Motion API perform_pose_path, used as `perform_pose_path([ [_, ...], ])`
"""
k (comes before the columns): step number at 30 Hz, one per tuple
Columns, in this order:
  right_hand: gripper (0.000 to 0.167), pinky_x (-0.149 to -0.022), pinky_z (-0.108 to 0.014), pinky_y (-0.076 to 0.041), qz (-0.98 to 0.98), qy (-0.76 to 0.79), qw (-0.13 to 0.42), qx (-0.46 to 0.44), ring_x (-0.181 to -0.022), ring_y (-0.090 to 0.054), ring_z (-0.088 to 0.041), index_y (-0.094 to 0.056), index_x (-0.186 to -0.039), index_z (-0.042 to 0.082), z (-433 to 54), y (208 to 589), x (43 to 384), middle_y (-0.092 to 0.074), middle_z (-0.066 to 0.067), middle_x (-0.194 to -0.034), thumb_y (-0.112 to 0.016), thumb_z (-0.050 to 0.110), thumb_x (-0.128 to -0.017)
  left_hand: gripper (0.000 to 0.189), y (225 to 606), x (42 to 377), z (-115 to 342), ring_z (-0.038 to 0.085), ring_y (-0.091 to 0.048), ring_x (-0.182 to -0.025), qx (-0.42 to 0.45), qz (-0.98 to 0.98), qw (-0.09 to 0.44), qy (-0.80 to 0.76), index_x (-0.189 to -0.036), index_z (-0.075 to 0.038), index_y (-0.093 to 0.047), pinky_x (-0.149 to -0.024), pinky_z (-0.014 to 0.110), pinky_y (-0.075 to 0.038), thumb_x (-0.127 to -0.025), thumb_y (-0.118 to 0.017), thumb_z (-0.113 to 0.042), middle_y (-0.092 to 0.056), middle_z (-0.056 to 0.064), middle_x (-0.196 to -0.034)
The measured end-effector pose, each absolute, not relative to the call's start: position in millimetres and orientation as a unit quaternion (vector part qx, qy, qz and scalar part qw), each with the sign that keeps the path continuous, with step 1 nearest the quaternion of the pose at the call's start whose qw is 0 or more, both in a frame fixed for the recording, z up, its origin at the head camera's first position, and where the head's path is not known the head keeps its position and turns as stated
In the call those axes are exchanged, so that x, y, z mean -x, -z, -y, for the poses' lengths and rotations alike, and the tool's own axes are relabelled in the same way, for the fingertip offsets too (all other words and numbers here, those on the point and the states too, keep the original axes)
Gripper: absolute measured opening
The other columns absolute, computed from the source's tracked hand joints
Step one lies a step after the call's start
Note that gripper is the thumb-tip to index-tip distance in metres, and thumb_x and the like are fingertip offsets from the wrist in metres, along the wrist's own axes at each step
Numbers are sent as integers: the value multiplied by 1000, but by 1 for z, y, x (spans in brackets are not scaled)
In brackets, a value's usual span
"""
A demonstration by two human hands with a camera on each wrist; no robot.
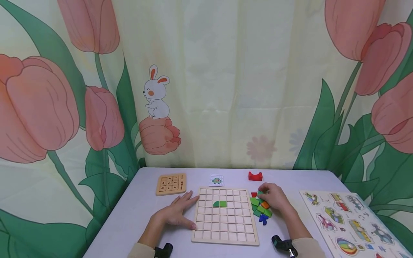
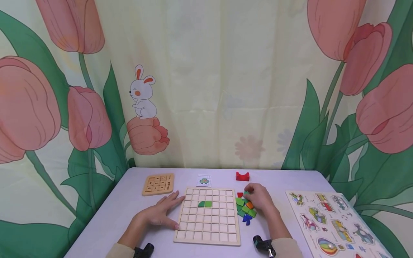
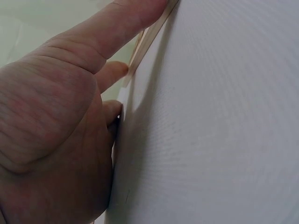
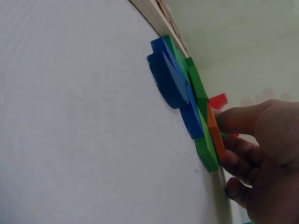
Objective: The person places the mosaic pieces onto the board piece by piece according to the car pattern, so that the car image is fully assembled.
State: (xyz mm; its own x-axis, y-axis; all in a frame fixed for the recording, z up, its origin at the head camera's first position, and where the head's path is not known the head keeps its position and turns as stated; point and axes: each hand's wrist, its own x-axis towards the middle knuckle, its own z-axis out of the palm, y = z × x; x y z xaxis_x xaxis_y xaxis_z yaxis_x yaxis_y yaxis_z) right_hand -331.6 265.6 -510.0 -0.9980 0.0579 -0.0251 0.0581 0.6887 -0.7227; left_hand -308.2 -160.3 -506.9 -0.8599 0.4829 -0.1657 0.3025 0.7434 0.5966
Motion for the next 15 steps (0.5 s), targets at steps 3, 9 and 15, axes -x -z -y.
perform_pose_path([
  [3, 25, -80, -33, -64, -915, 401, 1, -32, -98, -61, -25, -71, -116, 6, -266, 509, 331, -69, -12, -109, -76, 6, -92, 112, 507, 308, 160, 41, -6, -162, -213, -920, 157, -290, -162, -33, -37, -127, 71, -7, -68, -89, -63, -14, 10, -176],
  [9, 24, -80, -32, -64, -916, 401, -15, -29, -94, -61, -23, -74, -115, 7, -266, 508, 327, -71, -8, -103, -76, 5, -92, 113, 507, 309, 161, 39, -6, -163, -215, -921, 155, -284, -163, -32, -36, -129, 69, -7, -68, -89, -64, -14, 10, -176],
  [15, 23, -77, -29, -62, -906, 423, -30, -21, -94, -61, -23, -76, -117, 10, -268, 506, 325, -71, -7, -106, -73, 7, -94, 112, 509, 311, 162, 37, -6, -163, -220, -920, 157, -283, -163, -33, -36, -129, 67, -6, -69, -88, -65, -14, 9, -176],
])
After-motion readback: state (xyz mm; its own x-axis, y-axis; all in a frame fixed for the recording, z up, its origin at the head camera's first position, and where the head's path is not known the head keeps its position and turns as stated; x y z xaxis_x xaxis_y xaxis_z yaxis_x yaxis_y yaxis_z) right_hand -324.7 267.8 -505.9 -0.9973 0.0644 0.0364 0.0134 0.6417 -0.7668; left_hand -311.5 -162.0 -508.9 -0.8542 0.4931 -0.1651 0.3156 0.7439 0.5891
